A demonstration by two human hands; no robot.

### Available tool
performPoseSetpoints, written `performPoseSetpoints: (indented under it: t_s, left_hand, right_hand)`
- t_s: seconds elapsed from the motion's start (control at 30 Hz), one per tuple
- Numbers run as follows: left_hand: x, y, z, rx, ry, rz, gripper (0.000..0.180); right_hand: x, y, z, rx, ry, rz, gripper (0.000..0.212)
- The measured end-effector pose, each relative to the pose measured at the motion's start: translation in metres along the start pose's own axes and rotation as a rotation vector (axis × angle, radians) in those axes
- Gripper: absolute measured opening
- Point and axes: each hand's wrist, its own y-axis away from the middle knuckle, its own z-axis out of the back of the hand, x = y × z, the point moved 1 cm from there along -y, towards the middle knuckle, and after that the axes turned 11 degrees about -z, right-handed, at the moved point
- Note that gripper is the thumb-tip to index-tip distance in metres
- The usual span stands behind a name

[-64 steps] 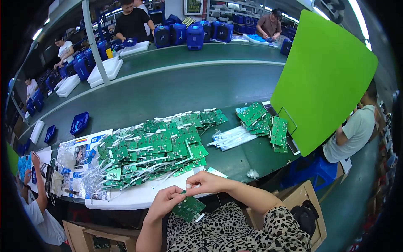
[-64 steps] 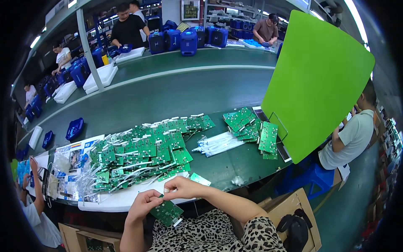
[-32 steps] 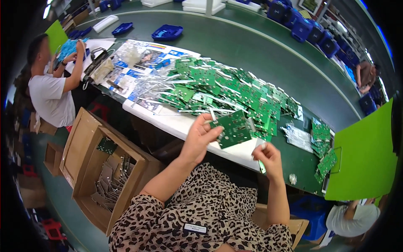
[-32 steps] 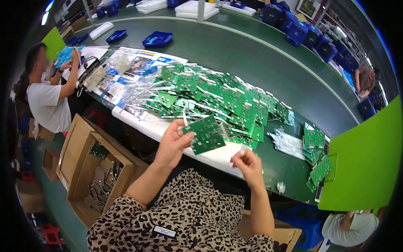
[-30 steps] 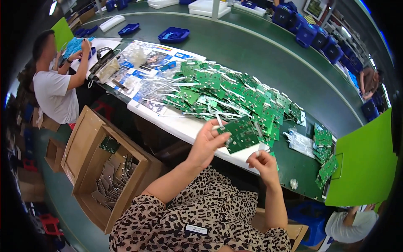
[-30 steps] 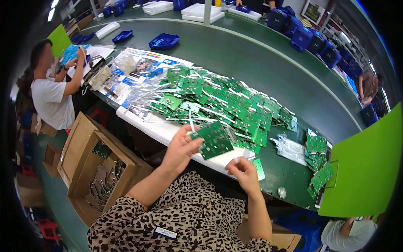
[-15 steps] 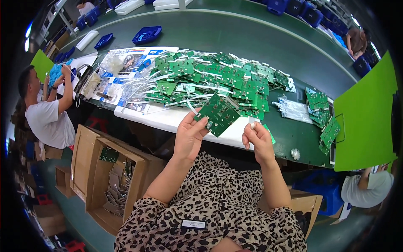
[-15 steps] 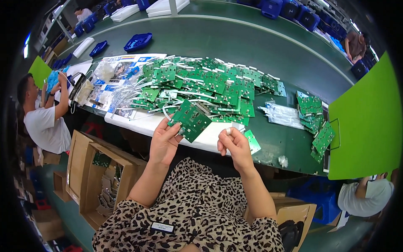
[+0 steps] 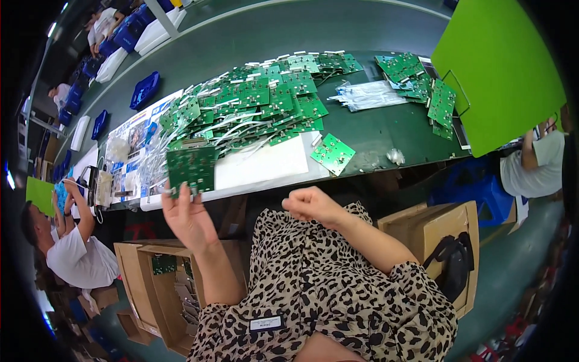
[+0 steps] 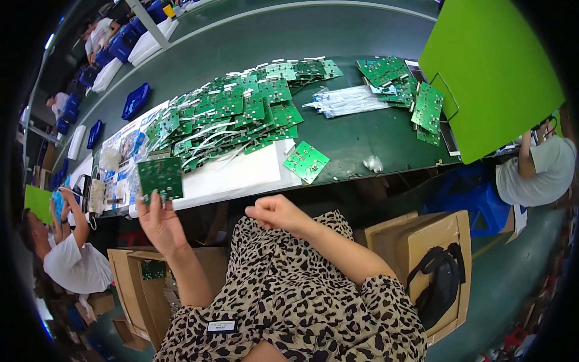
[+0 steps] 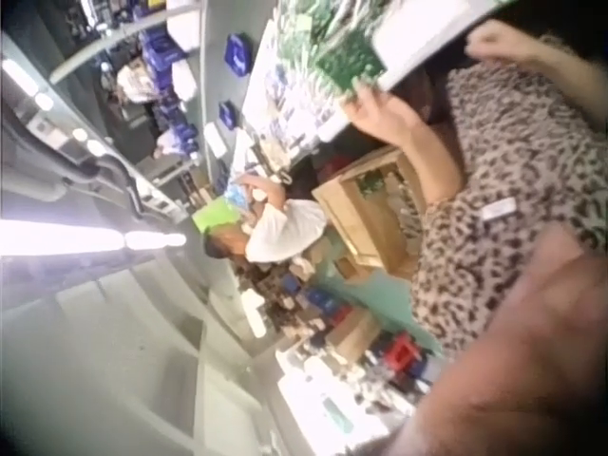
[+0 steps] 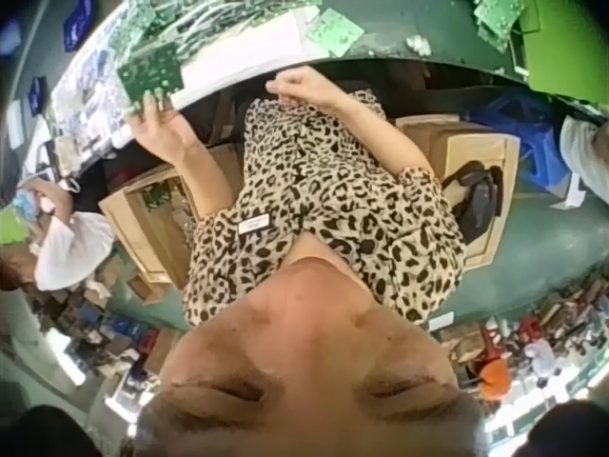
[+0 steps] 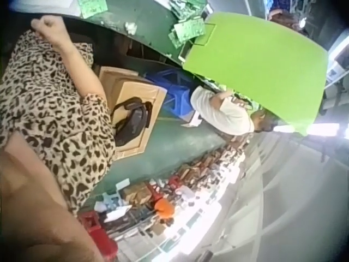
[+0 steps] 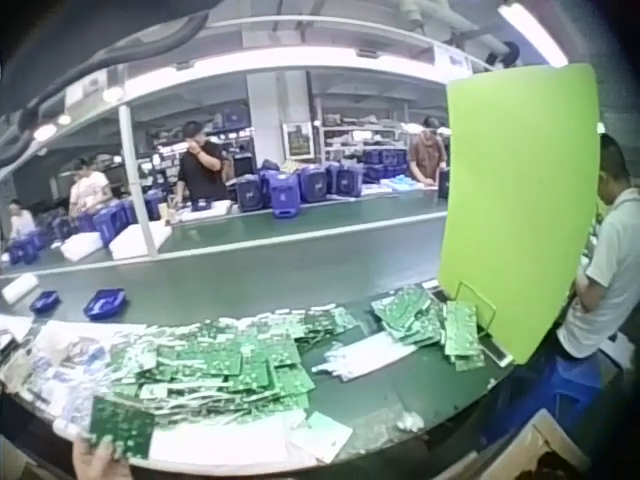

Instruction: The person assembles PCB components into a plastic housing by hand, inserting spacers to secure the PCB.

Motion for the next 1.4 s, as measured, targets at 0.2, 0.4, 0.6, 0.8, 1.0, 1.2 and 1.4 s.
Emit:
performPoseSetpoints:
  t_s: [0.2, 0.4, 0.6, 0.8, 1.0, 1.2, 1.4]
  left_hand:
    - [-0.020, -0.001, 0.005, 0.054, -0.039, -0.192, 0.028]
    - [0.000, 0.012, -0.015, 0.068, -0.062, 0.048, 0.030]
    - [0.018, 0.026, -0.017, 0.153, -0.081, 0.342, 0.028]
    - [0.051, 0.041, -0.002, 0.151, 0.023, 0.705, 0.033]
    - [0.071, 0.061, 0.013, 0.053, 0.160, 0.911, 0.028]
    - [0.069, 0.071, 0.021, -0.089, 0.204, 0.854, 0.024]
    - [0.069, 0.082, 0.035, -0.118, 0.205, 0.770, 0.025]
  right_hand:
    - [-0.018, 0.002, -0.004, 0.062, 0.005, 0.034, 0.040]
    - [-0.014, 0.003, -0.002, -0.022, 0.010, 0.141, 0.045]
    - [-0.023, -0.006, -0.001, 0.087, -0.053, 0.116, 0.025]
    - [-0.028, -0.011, 0.001, 0.005, -0.084, 0.050, 0.015]
    - [-0.023, -0.015, -0.010, -0.021, -0.121, -0.034, 0.031]
    - [-0.029, -0.024, -0.014, -0.247, 0.013, -0.005, 0.017]
    - [-0.023, -0.035, -0.022, -0.251, 0.146, -0.014, 0.016]
